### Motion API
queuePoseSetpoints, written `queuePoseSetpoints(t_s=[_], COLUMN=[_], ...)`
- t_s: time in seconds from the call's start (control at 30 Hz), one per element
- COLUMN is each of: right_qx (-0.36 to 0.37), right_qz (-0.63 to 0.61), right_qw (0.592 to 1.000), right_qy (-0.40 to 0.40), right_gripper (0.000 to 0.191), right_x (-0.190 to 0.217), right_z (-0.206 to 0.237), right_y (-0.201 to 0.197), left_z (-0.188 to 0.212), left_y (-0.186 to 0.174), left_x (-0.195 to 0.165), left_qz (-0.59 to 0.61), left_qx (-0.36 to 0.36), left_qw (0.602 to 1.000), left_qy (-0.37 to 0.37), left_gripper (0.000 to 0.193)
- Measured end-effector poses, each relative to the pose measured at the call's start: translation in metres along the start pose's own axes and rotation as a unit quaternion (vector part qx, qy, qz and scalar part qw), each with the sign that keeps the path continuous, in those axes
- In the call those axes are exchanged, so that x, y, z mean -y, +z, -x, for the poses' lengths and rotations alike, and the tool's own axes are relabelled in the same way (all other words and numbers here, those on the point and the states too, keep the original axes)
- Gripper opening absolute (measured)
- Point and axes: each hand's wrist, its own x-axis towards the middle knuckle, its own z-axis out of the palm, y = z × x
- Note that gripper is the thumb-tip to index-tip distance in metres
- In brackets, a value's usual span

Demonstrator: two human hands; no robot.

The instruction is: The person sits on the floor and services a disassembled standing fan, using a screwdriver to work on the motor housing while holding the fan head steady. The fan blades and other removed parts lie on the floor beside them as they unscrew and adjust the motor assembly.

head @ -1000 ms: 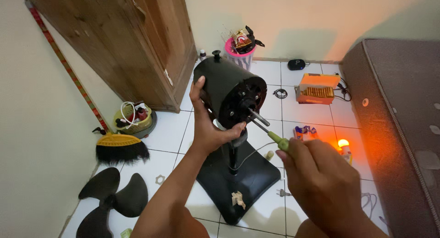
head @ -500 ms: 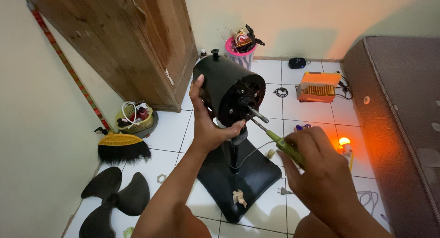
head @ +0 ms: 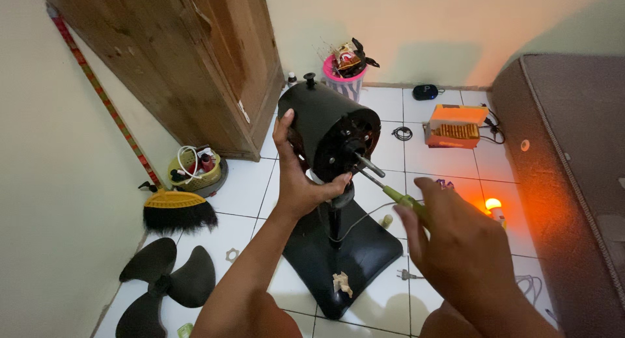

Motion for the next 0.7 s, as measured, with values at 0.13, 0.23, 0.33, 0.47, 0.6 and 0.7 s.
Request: queuePoseSetpoints(t_s=[0.13, 0.23, 0.33, 0.47, 0.6, 0.7], right_qx=[-0.083, -0.111, -0.097, -0.137, -0.083, -0.099], right_qz=[-0.045, 0.043, -0.011, -0.025, 0.052, -0.089], right_qw=[0.992, 0.988, 0.989, 0.973, 0.992, 0.98], right_qy=[-0.086, -0.099, -0.109, -0.184, -0.077, -0.151], right_gripper=[0.026, 0.025, 0.029, 0.032, 0.03, 0.043], right_x=[-0.005, -0.005, -0.005, -0.006, -0.008, -0.012], right_z=[0.004, 0.004, 0.001, 0.002, 0.002, 0.002], right_y=[0.0, 0.002, 0.004, 0.005, 0.009, 0.009], left_z=[0.001, 0.001, 0.001, 0.002, 0.003, 0.002], left_y=[0.001, 0.001, 0.001, 0.001, 0.003, 0.003], left_x=[0.0, 0.0, 0.002, 0.003, 0.005, 0.006], left_qz=[0.034, 0.02, 0.014, 0.03, -0.015, -0.017], left_qx=[-0.003, -0.005, -0.006, -0.007, -0.013, -0.016], left_qw=[0.999, 1.0, 1.0, 0.999, 1.0, 0.999], left_qy=[-0.02, 0.0, 0.02, -0.02, 0.016, 0.027], left_gripper=[0.121, 0.122, 0.122, 0.122, 0.123, 0.123])
